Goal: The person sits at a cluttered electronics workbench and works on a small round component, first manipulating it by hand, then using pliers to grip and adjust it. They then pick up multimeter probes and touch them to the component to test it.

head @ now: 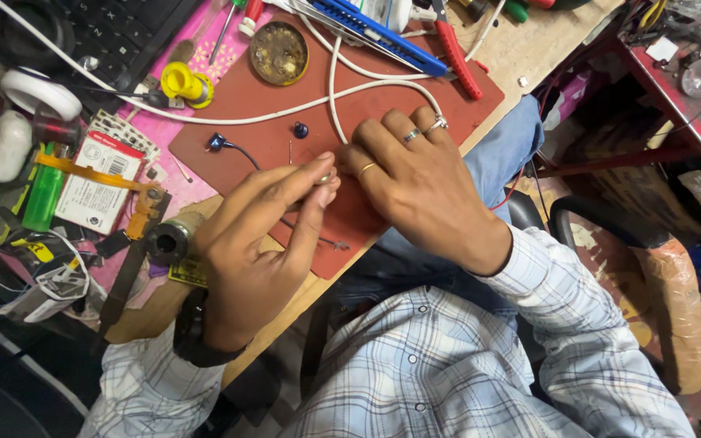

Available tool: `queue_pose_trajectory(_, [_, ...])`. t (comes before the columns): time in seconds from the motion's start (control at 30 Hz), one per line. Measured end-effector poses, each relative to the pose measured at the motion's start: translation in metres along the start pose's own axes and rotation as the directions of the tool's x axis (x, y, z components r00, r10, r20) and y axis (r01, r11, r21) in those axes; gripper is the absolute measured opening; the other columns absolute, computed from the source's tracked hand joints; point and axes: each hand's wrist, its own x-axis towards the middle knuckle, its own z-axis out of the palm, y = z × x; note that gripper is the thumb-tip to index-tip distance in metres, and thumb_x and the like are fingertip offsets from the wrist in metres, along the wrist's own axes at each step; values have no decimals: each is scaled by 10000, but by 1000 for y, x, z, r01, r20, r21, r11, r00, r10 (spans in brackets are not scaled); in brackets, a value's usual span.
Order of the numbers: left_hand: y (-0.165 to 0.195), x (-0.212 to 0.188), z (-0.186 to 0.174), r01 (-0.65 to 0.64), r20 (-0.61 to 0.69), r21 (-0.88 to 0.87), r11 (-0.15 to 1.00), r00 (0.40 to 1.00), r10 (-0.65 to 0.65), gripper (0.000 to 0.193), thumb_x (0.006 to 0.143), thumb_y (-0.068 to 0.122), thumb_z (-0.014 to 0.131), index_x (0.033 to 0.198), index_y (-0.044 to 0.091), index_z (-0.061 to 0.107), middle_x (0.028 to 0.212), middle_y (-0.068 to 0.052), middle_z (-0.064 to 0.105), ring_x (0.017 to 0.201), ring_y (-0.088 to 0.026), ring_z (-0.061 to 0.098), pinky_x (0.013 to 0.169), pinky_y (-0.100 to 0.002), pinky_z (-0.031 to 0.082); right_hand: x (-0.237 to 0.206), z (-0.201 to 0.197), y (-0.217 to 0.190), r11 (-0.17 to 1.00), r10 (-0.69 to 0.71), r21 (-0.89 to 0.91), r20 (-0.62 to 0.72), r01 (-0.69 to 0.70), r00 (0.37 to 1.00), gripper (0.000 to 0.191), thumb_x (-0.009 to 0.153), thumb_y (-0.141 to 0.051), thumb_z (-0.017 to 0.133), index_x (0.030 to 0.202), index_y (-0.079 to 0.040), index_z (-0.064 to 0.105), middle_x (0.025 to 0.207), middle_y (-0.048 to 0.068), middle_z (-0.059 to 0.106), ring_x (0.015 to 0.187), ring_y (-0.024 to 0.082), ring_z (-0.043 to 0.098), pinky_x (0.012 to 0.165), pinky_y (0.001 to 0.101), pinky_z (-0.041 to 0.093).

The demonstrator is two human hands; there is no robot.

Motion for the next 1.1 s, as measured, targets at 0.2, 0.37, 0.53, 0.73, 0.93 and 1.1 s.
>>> queue_pose_trajectory(0.2, [-4,-1,1,137,43,-112,984,990,-133,268,1048,-76,622,1294,5,689,1126,-95,726,1004,-156,780,848,-246,635,-4,-1,-15,768,314,625,-176,-140,933,194,943,62,749,1097,-9,655,1052,102,685,962,252,687,798,333,548])
queue_pose_trajectory(0.37, [-8,-3,3,98,68,-59,993,993,-94,273,1058,-23,647,1320,39,688,1124,-76,720,970,-136,756,838,-256,600,-6,3,-22,702,360,701,-195,-127,912,245,937,164,733,1118,18,656,1031,119,689,938,204,712,796,288,573])
queue_pose_trajectory(0.53, [-11,-3,3,94,44,-42,995,995,-92,270,1041,-9,676,1305,46,696,1111,-83,729,918,-145,727,768,-261,572,-2,1,-24,759,352,637,-231,-132,907,294,858,158,750,1114,19,713,1072,140,687,943,220,719,778,277,573])
queue_pose_trajectory(0.73, [-14,-6,2,82,-7,-98,992,997,-83,197,1079,-2,687,1269,46,705,1136,-71,751,971,-124,753,830,-226,600,5,-5,-27,749,345,652,-232,-118,910,292,841,166,741,1097,26,739,1060,145,717,946,220,736,790,271,583])
queue_pose_trajectory(0.93, [-13,-8,3,157,10,-198,967,987,-158,177,1044,5,698,1221,13,702,1139,-76,767,983,-131,774,881,-241,624,7,-12,-23,766,301,633,-196,-114,933,242,780,178,713,987,54,697,983,148,685,934,255,717,781,315,575])
queue_pose_trajectory(1.1, [-14,-7,3,150,7,-215,965,988,-152,172,1045,-2,705,1217,6,701,1147,-81,767,997,-121,776,879,-233,633,6,-13,-22,697,332,705,-154,-132,931,244,880,168,702,1076,24,716,1049,120,691,924,198,730,790,258,598])
